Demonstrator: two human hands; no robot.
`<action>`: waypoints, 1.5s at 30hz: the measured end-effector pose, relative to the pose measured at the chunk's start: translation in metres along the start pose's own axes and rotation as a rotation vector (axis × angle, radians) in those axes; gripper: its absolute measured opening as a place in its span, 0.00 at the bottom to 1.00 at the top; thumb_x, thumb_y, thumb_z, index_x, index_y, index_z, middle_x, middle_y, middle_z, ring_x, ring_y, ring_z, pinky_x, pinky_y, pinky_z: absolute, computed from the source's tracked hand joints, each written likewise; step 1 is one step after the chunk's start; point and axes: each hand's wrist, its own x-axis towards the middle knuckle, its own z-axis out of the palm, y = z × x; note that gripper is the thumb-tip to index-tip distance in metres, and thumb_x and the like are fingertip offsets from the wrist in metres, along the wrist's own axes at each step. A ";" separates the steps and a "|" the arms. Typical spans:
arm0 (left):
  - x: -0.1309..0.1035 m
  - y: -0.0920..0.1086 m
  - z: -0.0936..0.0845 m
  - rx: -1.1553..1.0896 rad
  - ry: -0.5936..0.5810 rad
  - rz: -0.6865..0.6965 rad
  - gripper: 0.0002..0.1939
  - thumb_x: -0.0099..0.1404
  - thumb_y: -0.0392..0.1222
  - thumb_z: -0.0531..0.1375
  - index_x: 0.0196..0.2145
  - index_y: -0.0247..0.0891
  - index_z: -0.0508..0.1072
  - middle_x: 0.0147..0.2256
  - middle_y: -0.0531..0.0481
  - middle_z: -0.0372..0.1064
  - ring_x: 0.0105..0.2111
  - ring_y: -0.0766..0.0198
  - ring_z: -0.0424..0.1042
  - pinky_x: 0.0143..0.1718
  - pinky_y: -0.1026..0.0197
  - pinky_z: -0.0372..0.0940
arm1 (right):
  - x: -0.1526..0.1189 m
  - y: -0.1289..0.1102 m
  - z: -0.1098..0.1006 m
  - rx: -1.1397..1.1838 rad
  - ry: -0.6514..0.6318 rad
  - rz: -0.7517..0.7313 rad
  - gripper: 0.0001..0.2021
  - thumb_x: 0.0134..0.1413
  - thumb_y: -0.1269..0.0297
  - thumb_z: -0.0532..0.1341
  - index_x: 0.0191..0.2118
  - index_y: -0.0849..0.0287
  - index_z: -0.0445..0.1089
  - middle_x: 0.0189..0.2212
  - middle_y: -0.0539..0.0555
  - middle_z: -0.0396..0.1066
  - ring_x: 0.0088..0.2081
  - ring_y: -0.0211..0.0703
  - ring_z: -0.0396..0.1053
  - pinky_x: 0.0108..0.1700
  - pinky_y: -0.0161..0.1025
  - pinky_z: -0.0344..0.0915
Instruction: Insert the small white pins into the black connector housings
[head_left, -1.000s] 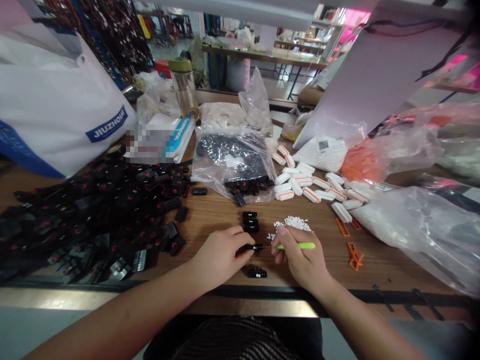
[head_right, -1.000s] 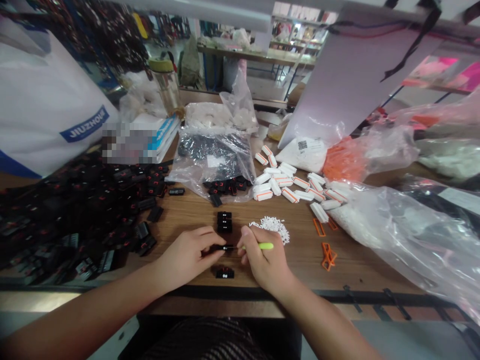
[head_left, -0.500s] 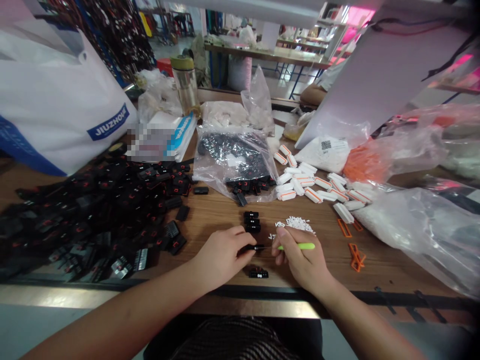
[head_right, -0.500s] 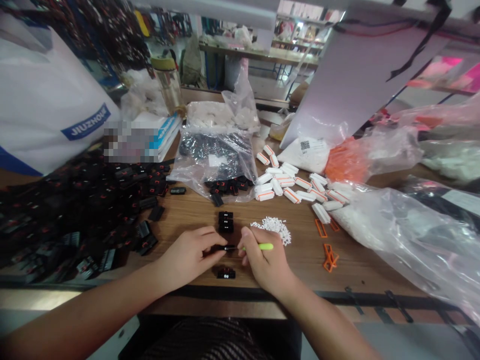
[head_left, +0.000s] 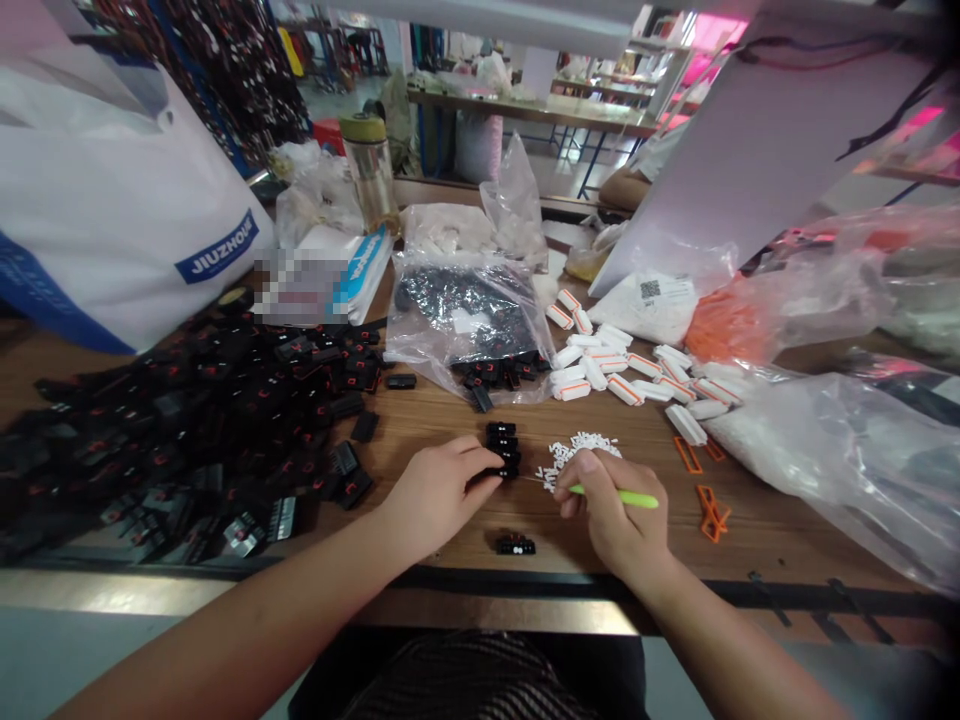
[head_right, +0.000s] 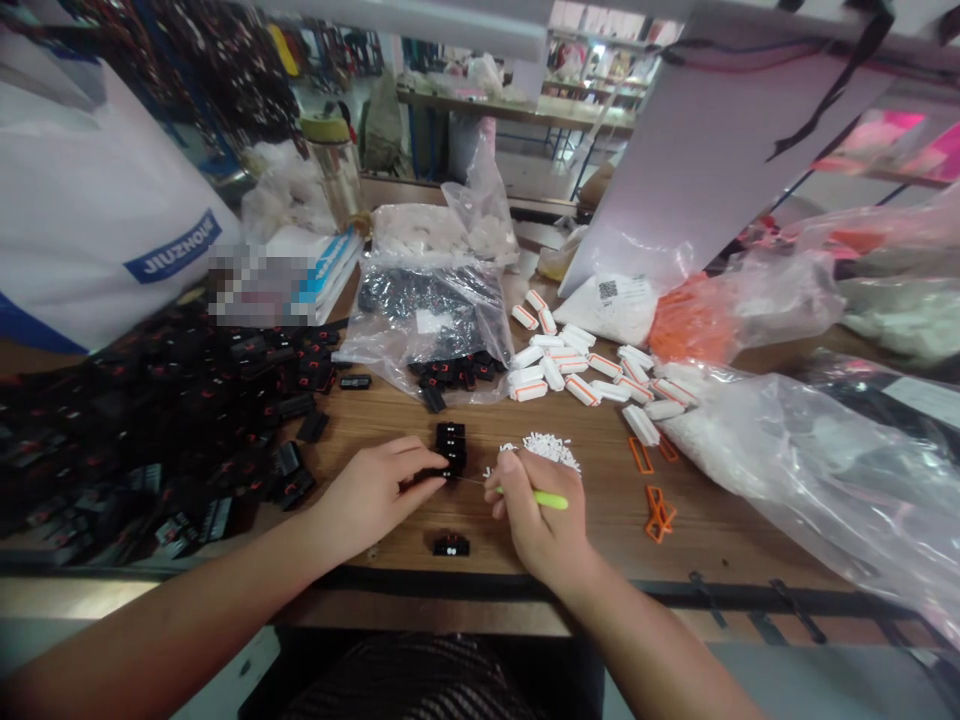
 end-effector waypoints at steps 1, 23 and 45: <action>0.000 -0.001 -0.001 -0.002 0.015 0.008 0.09 0.67 0.36 0.61 0.44 0.40 0.77 0.39 0.50 0.73 0.30 0.66 0.71 0.34 0.61 0.67 | 0.001 0.000 -0.001 0.009 0.011 0.010 0.21 0.69 0.59 0.53 0.24 0.59 0.71 0.19 0.49 0.71 0.18 0.32 0.68 0.23 0.31 0.63; -0.012 0.007 0.009 0.021 -0.037 0.106 0.10 0.67 0.36 0.63 0.46 0.37 0.78 0.39 0.47 0.75 0.37 0.59 0.76 0.41 0.54 0.72 | 0.004 0.001 -0.003 0.135 -0.138 0.215 0.24 0.67 0.53 0.54 0.22 0.60 0.70 0.17 0.49 0.69 0.15 0.32 0.66 0.19 0.30 0.61; -0.011 0.013 0.006 -0.007 -0.046 0.073 0.09 0.66 0.35 0.63 0.44 0.38 0.78 0.36 0.48 0.74 0.34 0.61 0.74 0.38 0.57 0.71 | 0.000 0.000 0.003 0.093 -0.162 0.138 0.22 0.68 0.55 0.53 0.24 0.59 0.69 0.17 0.49 0.68 0.16 0.32 0.66 0.20 0.31 0.61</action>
